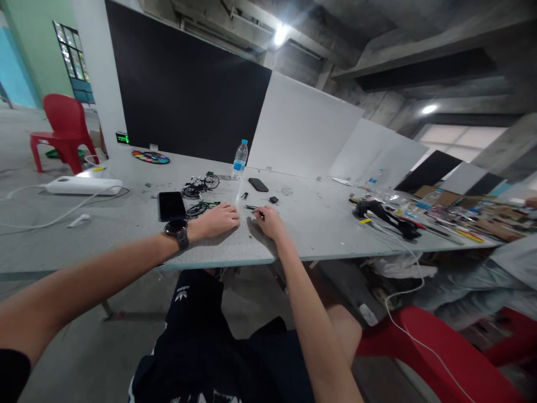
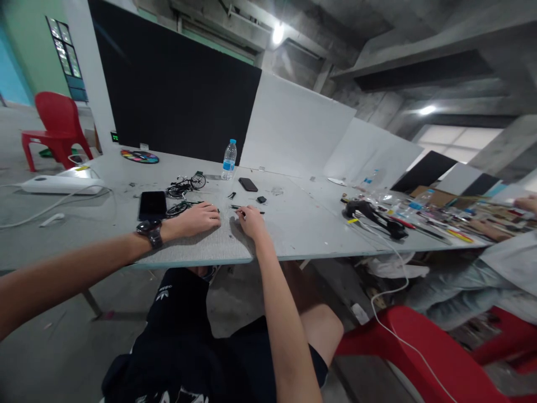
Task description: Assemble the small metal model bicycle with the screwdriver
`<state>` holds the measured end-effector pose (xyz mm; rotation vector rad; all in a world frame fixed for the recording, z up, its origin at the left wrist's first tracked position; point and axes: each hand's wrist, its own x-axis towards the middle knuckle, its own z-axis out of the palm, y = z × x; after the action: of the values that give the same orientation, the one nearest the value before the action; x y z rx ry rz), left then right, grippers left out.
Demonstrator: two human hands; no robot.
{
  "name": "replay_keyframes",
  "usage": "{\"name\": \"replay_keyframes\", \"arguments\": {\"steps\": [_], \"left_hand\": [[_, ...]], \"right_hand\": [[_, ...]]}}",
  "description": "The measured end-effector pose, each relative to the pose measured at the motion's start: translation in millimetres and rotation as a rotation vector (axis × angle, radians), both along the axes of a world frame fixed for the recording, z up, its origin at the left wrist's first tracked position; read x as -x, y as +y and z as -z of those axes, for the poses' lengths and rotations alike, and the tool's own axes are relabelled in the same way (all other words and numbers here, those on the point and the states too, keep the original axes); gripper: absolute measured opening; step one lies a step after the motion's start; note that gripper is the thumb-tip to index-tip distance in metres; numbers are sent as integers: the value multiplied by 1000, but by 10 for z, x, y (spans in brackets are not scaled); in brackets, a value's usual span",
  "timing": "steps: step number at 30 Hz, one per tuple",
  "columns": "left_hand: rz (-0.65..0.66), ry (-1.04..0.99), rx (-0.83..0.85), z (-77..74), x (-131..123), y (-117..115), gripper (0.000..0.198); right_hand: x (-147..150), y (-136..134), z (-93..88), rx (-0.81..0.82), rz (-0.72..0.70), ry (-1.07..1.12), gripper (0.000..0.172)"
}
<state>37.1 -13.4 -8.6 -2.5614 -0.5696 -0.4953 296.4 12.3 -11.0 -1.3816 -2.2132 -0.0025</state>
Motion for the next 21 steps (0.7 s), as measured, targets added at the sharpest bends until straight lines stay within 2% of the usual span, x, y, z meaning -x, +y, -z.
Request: {"name": "replay_keyframes", "arguments": {"steps": [5,10,15,18,21], "left_hand": [[43,-29,72,-19,44,21,20],[11,-39,103,-33,67,21,25],[-29,-81,164,-55,42,-19,17],[-63,-238,282,-105,25,-63,16],[-72,-537,446,-158,30,-90,19]], "right_hand": [[-12,10,0,6,-10,12,25],[-18,37,20,-16,-17,41,24],[-27,52,50,-32,-11,78,22],[-37,64,57,-41,-31,82,22],[-24,70,11,-63,-85,113,23]]}}
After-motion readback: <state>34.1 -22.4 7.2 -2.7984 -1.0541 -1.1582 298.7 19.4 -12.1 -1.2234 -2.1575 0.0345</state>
